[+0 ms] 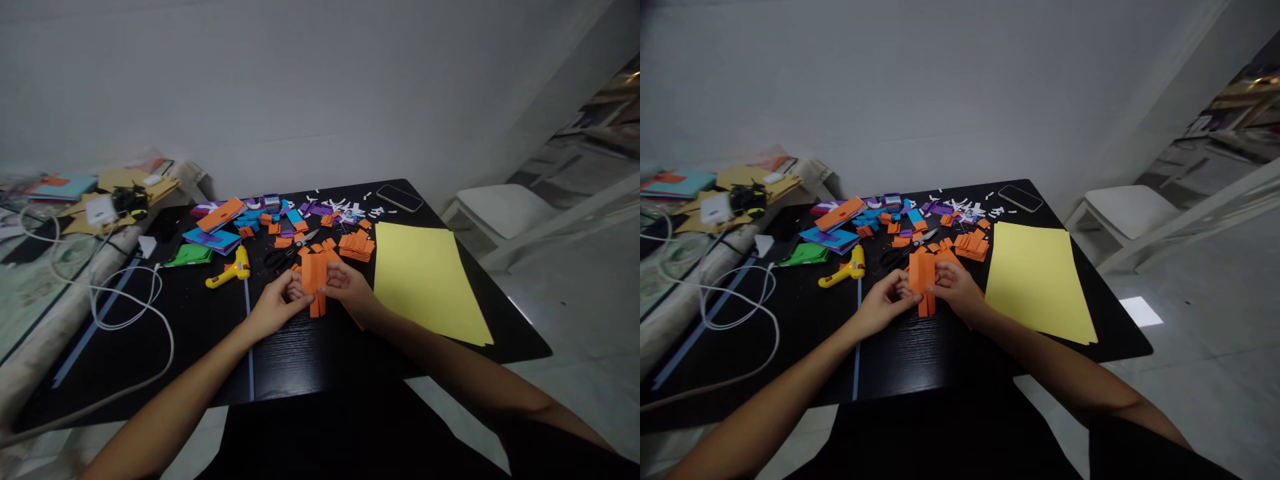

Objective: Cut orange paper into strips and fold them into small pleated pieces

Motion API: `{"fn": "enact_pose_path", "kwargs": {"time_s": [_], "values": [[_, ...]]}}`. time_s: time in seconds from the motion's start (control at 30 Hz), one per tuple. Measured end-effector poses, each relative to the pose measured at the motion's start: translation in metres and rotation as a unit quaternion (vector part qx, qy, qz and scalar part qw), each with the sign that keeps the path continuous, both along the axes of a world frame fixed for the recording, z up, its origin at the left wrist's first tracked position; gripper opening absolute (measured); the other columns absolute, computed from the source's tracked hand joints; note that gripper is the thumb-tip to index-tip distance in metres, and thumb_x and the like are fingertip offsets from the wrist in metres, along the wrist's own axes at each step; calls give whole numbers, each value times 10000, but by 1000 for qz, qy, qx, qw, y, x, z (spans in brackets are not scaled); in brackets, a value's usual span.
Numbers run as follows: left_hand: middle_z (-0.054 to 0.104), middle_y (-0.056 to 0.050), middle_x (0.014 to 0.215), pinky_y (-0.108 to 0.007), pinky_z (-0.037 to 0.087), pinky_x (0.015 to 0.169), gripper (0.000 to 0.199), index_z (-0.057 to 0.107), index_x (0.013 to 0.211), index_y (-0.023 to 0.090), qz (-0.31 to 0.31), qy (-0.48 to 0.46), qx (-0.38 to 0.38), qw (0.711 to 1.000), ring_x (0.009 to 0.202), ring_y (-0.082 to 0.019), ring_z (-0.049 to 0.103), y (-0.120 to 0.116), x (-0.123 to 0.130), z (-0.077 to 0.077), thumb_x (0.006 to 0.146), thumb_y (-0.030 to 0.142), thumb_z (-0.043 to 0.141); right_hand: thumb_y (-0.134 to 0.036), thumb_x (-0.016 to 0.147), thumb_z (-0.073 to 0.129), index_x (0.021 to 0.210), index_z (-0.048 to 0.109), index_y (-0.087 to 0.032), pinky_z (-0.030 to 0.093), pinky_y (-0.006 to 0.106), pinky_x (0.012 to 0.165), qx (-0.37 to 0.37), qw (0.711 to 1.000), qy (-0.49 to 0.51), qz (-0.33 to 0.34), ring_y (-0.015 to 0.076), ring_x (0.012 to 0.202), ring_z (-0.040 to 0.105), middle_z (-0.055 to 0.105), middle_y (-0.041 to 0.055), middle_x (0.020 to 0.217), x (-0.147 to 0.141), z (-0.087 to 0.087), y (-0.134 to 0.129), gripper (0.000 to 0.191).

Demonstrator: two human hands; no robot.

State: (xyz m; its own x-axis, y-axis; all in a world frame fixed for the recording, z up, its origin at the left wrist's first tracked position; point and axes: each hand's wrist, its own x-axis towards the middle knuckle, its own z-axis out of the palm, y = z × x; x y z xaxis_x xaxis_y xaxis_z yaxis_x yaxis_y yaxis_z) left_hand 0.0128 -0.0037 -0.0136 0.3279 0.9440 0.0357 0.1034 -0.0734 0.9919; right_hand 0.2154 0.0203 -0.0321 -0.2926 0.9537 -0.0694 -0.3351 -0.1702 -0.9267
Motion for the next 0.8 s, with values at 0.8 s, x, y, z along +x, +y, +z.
{"fn": "enact_pose_path", "kwargs": {"time_s": [0.8], "values": [[736,-28,818,-279,562,720,214,759,971,168,61,59,42,996,739,-159,678,2,-4,13,819,318,759,-377,625,919,818,739,-176,625,349,707,-15,996,-83,20,216,768,714,744,31,803,2,18,-7,332]]}}
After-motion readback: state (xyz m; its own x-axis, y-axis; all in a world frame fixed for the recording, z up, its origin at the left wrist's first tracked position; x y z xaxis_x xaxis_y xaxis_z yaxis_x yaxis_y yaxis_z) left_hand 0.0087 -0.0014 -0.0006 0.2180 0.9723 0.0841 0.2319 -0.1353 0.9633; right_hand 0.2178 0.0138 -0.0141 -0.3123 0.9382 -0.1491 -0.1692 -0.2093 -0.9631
